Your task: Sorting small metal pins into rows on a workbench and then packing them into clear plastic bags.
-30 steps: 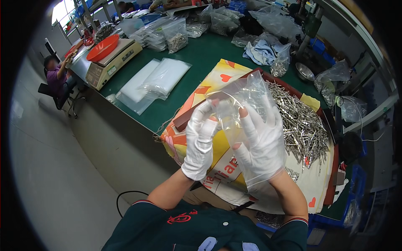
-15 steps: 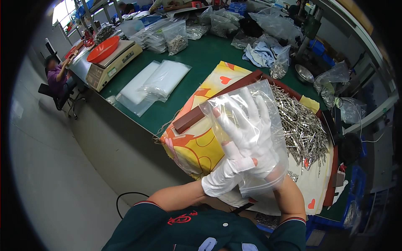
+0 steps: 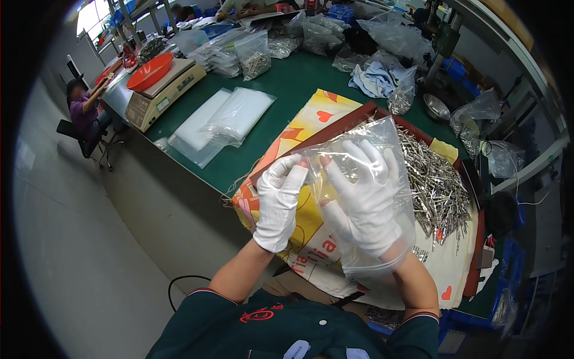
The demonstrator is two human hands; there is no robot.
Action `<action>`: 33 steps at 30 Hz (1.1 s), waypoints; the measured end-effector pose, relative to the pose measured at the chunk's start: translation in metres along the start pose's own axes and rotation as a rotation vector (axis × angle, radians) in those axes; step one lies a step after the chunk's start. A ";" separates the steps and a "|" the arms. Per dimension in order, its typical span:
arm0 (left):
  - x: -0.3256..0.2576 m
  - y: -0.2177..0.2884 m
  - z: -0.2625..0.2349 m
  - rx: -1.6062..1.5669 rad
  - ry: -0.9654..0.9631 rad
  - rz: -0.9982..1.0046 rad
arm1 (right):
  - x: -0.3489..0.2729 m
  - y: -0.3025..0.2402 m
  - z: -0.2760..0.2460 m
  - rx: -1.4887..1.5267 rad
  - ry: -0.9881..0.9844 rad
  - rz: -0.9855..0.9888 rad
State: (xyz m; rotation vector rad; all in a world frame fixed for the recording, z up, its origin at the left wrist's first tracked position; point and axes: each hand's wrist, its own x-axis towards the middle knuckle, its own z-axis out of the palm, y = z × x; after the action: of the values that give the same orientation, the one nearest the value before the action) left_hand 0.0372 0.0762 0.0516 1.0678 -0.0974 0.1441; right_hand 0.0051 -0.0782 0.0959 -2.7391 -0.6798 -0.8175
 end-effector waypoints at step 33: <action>-0.063 -0.010 0.033 -0.258 -0.425 -0.646 | 0.013 0.000 0.014 0.043 0.004 -0.113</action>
State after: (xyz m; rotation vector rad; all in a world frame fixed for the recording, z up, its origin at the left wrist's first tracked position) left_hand -0.0233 0.0379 0.0492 0.8126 -0.1436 -0.6651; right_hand 0.0212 -0.0693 0.0919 -2.6800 -0.8474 -0.8220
